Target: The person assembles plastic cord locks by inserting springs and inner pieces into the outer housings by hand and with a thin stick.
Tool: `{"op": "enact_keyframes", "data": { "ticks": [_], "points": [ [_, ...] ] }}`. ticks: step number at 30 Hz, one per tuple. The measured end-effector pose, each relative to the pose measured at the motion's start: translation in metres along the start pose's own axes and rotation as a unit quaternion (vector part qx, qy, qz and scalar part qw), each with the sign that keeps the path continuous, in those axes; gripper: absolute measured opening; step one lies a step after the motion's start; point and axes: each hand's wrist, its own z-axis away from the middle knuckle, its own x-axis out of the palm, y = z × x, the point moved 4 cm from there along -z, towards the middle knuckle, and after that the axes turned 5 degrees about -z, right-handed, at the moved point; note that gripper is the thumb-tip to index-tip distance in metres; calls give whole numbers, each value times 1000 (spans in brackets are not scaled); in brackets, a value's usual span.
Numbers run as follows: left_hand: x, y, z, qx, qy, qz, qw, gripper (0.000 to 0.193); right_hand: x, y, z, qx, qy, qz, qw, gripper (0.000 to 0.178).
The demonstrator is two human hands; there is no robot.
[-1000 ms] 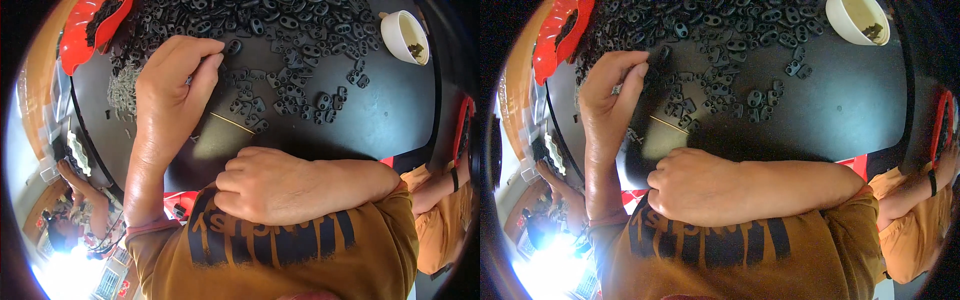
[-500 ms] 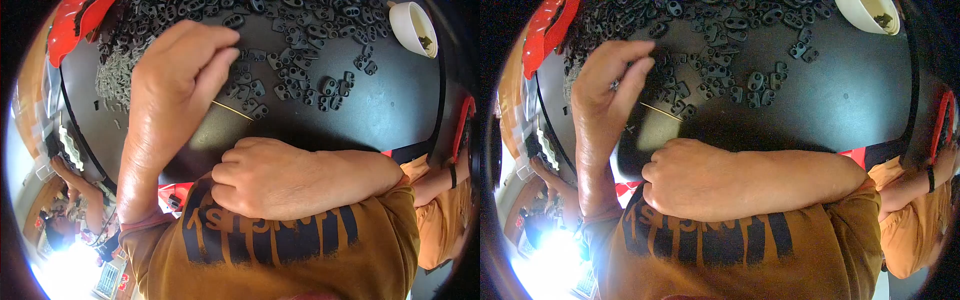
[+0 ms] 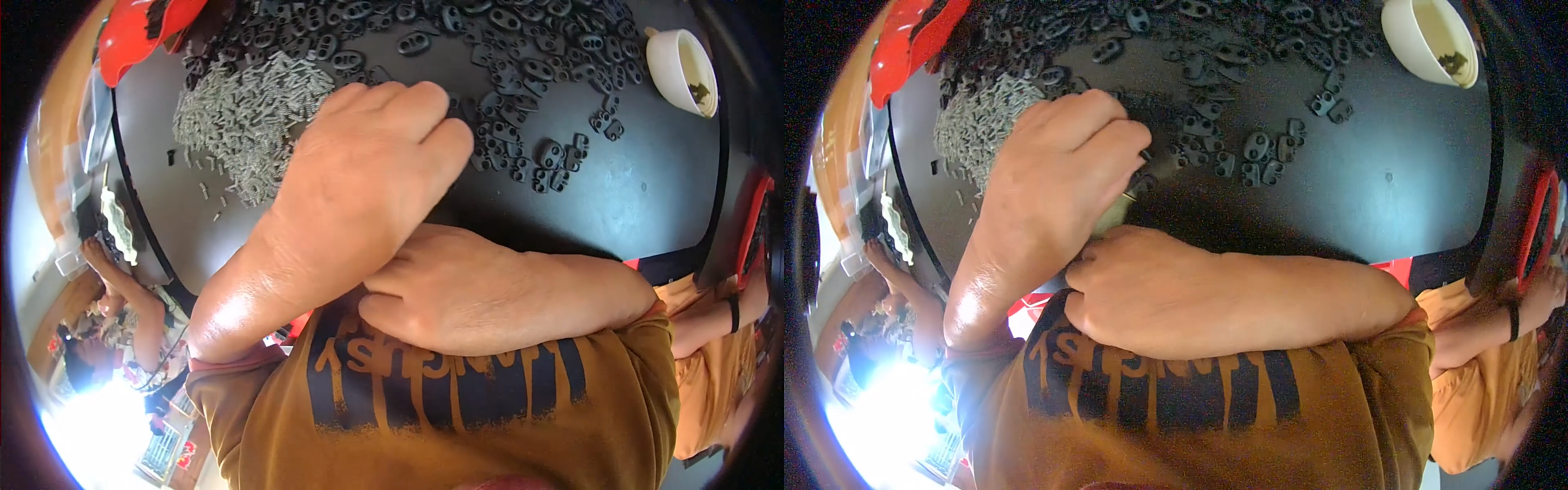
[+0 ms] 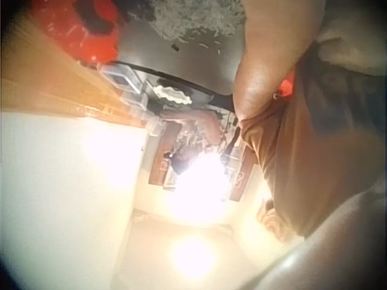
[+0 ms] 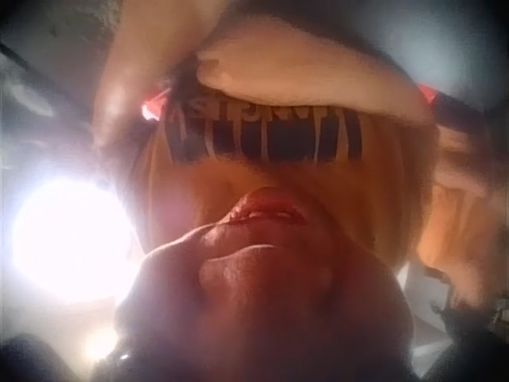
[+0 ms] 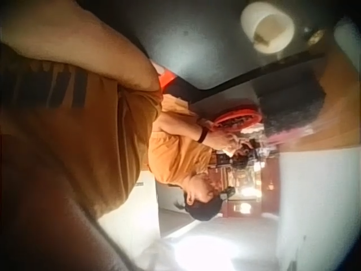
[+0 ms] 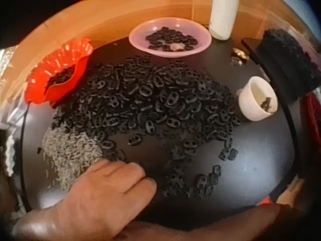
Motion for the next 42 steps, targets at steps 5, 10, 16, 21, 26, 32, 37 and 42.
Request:
{"op": "enact_keyframes", "data": {
  "ticks": [5, 10, 16, 21, 26, 32, 37, 42],
  "points": [
    [-3, 1, 12, 7, 53, 33, 998, 22, -2, 3, -3, 46, -12, -12, 999, 17],
    [-7, -15, 58, -130, 258, 217, 932, 21, -18, 4, -6, 57, 10, -39, 998, 12],
    [19, -16, 138, -363, 427, 359, 746, 21, -30, 5, -4, 72, 69, 26, 995, 24],
    [37, -7, 160, -368, 439, 318, 755, 20, -30, 6, -11, 68, 72, 141, 985, 22],
    [41, -9, 160, -335, 449, 356, 748, 20, -28, 8, -27, 93, 33, 226, 969, 20],
    [42, -12, 160, -316, 445, 394, 740, 20, -23, 22, -51, 108, 27, 311, 944, 17],
    [41, -15, 161, -298, 450, 395, 743, 20, -22, 28, -62, 154, -7, 314, 937, 15],
    [38, -19, 159, -239, 459, 369, 772, 21, -19, 26, -67, 145, -38, 344, 927, 14]
  ]
}}
